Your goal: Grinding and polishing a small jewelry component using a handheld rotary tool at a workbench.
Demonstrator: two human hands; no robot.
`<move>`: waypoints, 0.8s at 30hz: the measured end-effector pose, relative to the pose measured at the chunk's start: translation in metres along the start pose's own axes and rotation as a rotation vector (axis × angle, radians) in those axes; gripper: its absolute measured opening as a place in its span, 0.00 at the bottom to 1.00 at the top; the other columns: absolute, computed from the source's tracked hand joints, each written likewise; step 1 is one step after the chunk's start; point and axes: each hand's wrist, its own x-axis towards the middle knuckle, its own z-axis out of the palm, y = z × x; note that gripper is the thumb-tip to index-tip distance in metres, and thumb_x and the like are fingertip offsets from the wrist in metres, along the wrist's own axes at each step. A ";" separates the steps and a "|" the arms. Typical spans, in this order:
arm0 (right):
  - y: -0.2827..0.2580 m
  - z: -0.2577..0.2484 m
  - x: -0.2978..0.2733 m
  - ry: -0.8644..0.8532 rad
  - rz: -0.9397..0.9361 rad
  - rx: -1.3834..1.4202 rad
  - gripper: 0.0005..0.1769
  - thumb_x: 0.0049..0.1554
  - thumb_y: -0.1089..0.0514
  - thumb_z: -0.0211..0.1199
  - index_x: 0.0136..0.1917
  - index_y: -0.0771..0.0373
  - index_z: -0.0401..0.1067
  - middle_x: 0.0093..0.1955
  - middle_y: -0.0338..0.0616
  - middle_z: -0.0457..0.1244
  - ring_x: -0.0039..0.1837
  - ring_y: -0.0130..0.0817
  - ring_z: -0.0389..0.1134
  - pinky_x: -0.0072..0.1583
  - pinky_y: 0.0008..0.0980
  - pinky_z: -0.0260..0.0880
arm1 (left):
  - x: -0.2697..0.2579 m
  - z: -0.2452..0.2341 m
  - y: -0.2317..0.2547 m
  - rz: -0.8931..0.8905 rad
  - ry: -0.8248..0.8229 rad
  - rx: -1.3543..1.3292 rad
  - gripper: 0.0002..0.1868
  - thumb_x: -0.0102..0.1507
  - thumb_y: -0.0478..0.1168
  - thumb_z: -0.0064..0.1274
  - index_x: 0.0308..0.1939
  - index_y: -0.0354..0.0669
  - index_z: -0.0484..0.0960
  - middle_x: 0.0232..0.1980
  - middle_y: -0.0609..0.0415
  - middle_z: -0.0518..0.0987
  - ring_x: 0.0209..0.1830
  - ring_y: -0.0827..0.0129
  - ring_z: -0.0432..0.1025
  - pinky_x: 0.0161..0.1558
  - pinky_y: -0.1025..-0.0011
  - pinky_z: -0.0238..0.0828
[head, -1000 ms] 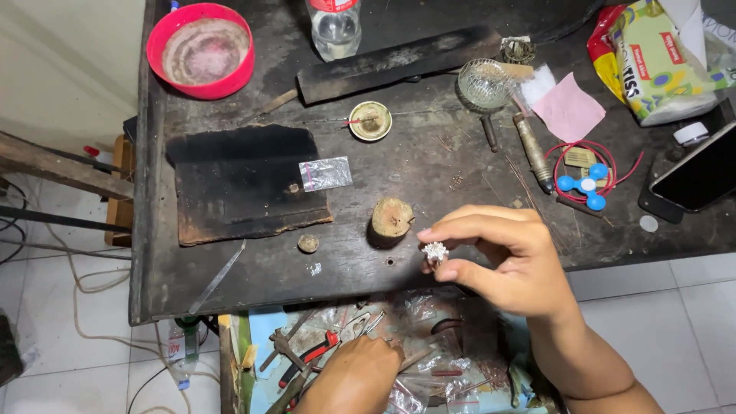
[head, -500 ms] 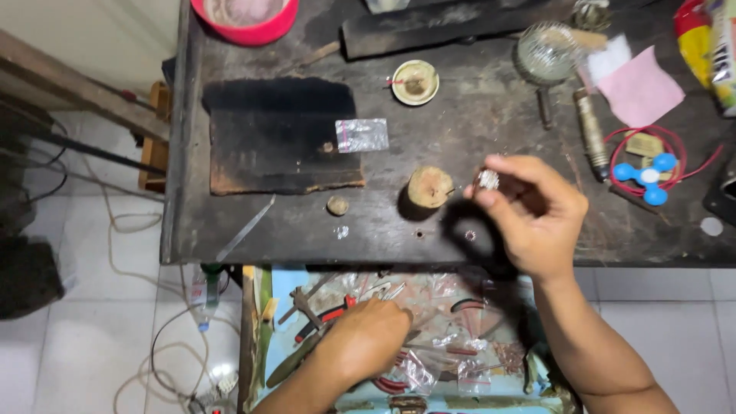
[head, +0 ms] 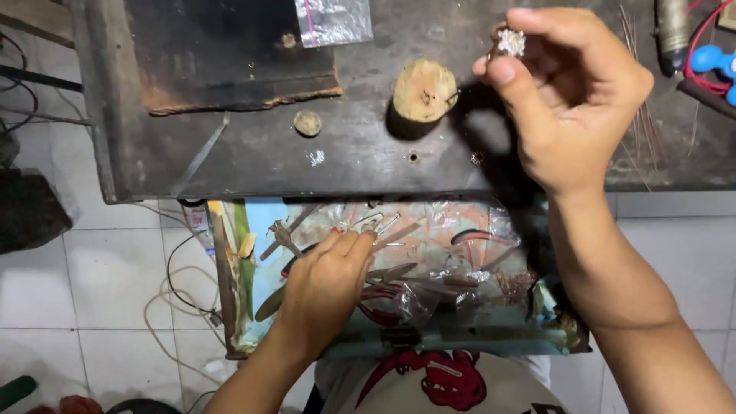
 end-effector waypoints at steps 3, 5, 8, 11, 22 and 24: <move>0.002 -0.003 -0.002 0.000 0.020 0.009 0.11 0.72 0.72 0.64 0.66 0.74 0.67 0.56 0.60 0.64 0.57 0.51 0.75 0.60 0.36 0.78 | 0.002 -0.004 0.006 0.071 0.149 -0.018 0.05 0.65 0.24 0.50 0.40 0.33 0.80 0.42 0.45 0.77 0.42 0.55 0.71 0.24 0.65 0.70; 0.002 -0.003 -0.002 -0.002 0.004 0.003 0.11 0.72 0.71 0.64 0.65 0.74 0.67 0.55 0.61 0.64 0.56 0.52 0.75 0.59 0.37 0.78 | -0.007 0.001 0.007 0.119 -0.018 -0.072 0.08 0.61 0.21 0.51 0.40 0.34 0.79 0.39 0.47 0.77 0.38 0.58 0.70 0.26 0.67 0.70; 0.004 -0.003 -0.002 -0.006 -0.020 0.019 0.11 0.72 0.70 0.64 0.64 0.74 0.66 0.54 0.60 0.64 0.55 0.52 0.75 0.59 0.38 0.78 | -0.014 0.008 0.013 0.201 -0.240 -0.111 0.09 0.59 0.20 0.54 0.37 0.35 0.79 0.37 0.49 0.77 0.35 0.60 0.69 0.29 0.66 0.70; -0.002 -0.001 -0.004 -0.006 0.003 0.027 0.11 0.72 0.71 0.64 0.65 0.74 0.67 0.57 0.59 0.64 0.57 0.50 0.74 0.60 0.36 0.78 | -0.018 0.020 0.017 0.196 -0.319 -0.099 0.07 0.63 0.24 0.53 0.32 0.35 0.77 0.38 0.48 0.76 0.36 0.59 0.68 0.27 0.63 0.68; 0.000 -0.003 0.000 0.005 -0.029 -0.016 0.10 0.70 0.73 0.63 0.64 0.77 0.68 0.56 0.61 0.63 0.55 0.49 0.73 0.61 0.37 0.80 | 0.020 -0.014 -0.011 0.230 0.342 -0.628 0.12 0.65 0.22 0.44 0.43 0.33 0.84 0.39 0.46 0.78 0.27 0.72 0.66 0.20 0.83 0.60; 0.001 -0.002 -0.002 0.008 0.025 -0.022 0.10 0.70 0.73 0.63 0.63 0.76 0.69 0.57 0.59 0.63 0.56 0.49 0.74 0.61 0.35 0.79 | 0.036 -0.049 -0.021 0.026 0.443 -0.338 0.15 0.68 0.25 0.48 0.56 0.37 0.83 0.43 0.48 0.80 0.26 0.71 0.67 0.21 0.77 0.63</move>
